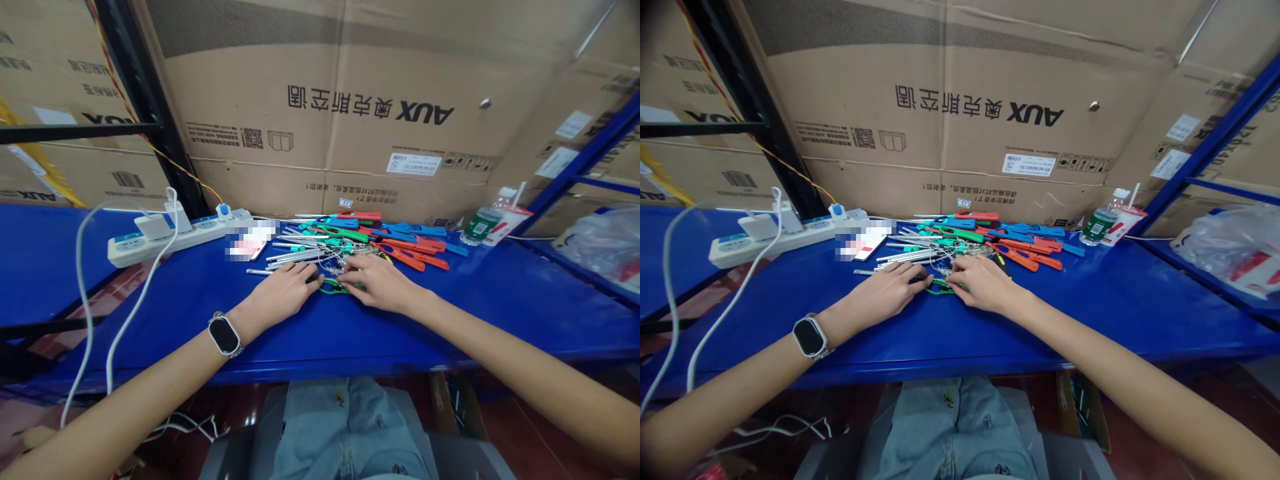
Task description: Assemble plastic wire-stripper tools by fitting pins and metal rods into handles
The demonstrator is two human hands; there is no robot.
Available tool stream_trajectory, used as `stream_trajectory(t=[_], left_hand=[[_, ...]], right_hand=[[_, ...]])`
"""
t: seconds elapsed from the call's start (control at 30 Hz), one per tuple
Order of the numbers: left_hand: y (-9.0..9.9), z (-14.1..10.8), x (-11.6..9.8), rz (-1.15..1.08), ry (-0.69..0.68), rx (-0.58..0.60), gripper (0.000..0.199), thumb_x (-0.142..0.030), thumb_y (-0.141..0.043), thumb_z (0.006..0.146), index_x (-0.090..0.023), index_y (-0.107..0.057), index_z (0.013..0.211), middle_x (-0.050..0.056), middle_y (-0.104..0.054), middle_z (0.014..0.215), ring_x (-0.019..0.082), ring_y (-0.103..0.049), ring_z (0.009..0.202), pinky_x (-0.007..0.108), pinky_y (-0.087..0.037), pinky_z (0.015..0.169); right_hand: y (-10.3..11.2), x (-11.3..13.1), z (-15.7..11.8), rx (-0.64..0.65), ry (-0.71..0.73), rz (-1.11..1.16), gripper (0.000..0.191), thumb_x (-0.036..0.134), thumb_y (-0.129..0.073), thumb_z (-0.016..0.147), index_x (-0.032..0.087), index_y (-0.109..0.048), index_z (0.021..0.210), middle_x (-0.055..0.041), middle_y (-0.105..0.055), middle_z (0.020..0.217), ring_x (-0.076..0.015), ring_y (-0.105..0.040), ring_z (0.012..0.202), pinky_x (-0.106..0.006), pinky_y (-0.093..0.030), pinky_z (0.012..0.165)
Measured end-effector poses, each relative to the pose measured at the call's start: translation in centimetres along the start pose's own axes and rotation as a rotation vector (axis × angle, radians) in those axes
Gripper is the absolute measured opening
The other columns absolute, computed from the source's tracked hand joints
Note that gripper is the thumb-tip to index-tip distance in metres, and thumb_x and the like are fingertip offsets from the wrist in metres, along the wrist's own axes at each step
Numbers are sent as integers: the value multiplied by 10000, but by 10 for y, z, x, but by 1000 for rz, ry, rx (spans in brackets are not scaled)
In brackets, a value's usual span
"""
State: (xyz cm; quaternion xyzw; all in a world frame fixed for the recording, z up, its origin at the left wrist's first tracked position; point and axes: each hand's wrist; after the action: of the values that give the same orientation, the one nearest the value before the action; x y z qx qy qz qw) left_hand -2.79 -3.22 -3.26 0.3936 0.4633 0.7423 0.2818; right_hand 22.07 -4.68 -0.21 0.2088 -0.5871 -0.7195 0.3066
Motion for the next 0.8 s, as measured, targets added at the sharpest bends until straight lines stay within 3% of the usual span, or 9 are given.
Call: stream_trajectory(t=[0.1,0.23,0.43,0.6,0.8], left_hand=[[0,0,0,-8,-2,-4,391,-133,-357,1055,-148,-663,1297,118,-662,1171,247,-613,1053,378,-459,917],[1,0,0,30,-5,16,354,-144,-416,1045,-155,-669,1291,112,-661,1156,249,-618,1023,374,-467,890],[1,0,0,2,-4,19,346,-134,-437,1040,-141,-661,1304,121,-660,1156,255,-621,1029,380,-460,898],[2,1,0,-21,3,29,344,-121,-455,1029,-131,-653,1310,129,-665,1163,253,-623,1040,376,-449,904],[1,0,-1,55,-6,52,357,-133,-494,1017,-139,-634,1346,131,-665,1187,274,-623,1039,385,-456,878]], right_hand=[[2,2,12,47,-176,91,144,240,-666,918,191,-802,930,-62,-725,905,-166,-624,785,-277,-390,690],[11,6,38,176,-255,57,97,255,-713,828,209,-782,779,-42,-717,742,-173,-601,692,-276,-344,601],[11,8,47,216,-170,-1,169,122,-661,772,193,-783,863,-56,-721,742,-180,-601,667,-279,-343,581],[2,3,39,205,-159,67,205,62,-598,804,174,-770,792,-53,-719,733,-160,-601,662,-268,-359,615],[8,17,32,266,-38,-126,242,89,-509,929,152,-732,860,-108,-690,948,-180,-599,783,-290,-370,670]])
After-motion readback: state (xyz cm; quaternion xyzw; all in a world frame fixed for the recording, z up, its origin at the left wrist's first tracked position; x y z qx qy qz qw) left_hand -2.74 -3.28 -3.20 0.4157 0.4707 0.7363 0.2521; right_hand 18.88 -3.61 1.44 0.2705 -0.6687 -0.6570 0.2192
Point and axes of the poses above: each hand's wrist, its own z-axis towards the middle knuckle, its own y-axis out of the back of the hand, x = y × z
